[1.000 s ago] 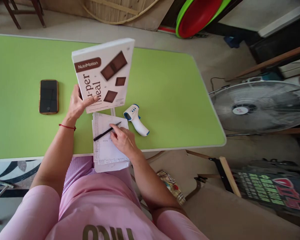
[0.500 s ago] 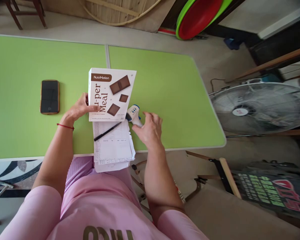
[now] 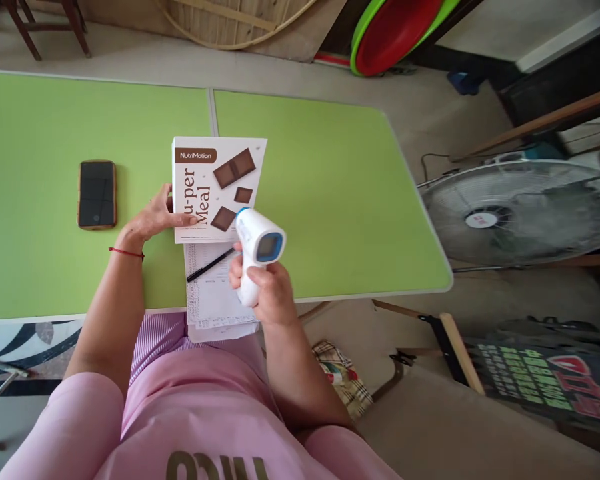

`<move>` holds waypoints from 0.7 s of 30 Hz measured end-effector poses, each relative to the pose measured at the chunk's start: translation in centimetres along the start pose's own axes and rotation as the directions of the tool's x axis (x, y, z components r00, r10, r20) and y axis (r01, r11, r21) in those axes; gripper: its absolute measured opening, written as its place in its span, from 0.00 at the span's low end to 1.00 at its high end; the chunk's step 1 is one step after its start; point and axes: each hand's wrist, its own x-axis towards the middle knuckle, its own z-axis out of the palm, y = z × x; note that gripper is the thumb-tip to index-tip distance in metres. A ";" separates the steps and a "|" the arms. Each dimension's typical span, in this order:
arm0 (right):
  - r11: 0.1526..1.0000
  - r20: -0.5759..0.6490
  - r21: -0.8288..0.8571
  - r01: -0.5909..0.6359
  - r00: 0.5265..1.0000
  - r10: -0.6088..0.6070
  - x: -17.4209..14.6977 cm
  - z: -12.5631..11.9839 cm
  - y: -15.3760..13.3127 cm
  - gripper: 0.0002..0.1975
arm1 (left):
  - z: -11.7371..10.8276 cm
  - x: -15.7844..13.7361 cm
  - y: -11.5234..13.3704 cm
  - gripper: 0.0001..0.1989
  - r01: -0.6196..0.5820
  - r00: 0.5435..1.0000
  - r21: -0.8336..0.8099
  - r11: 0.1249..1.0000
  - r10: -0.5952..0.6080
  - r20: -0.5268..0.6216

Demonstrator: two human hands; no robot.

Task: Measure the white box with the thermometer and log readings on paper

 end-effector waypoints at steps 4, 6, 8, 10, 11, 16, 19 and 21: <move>0.981 0.069 0.130 -0.142 0.989 0.134 0.2 2.9 -0.3 0.26 | 0.0 -0.2 0.4 0.47 0.060 0.996 -0.022 0.998 -0.058 0.072; 0.976 0.058 0.152 -0.157 0.987 0.149 0.5 3.4 0.0 0.28 | 0.0 -0.4 0.9 0.46 0.074 0.994 -0.038 0.997 -0.071 0.080; 0.972 0.042 0.171 -0.164 0.986 0.159 0.7 3.5 0.4 0.31 | 0.1 -0.6 1.4 0.46 0.106 0.992 -0.037 0.994 -0.103 0.074; 0.969 0.024 0.182 -0.169 0.986 0.168 0.7 3.5 0.8 0.32 | 0.1 -0.7 1.9 0.46 0.133 0.989 -0.030 0.991 -0.130 0.077; 0.969 0.016 0.180 -0.169 0.986 0.169 0.6 3.5 1.0 0.32 | 0.2 -0.7 2.1 0.47 0.135 0.988 -0.031 0.990 -0.132 0.082; 0.979 -0.005 0.149 -0.142 0.990 0.144 0.5 3.5 1.2 0.32 | 0.2 -0.8 2.3 0.46 0.113 0.990 -0.048 0.992 -0.108 0.095; 0.979 0.002 0.146 -0.140 0.990 0.142 0.6 3.4 1.2 0.32 | 0.0 -0.8 2.0 0.46 0.129 0.988 -0.026 0.991 -0.126 0.089; 0.980 0.017 0.141 -0.143 0.990 0.142 0.7 3.2 1.1 0.32 | 0.0 -0.7 1.8 0.46 0.124 0.989 -0.020 0.992 -0.122 0.088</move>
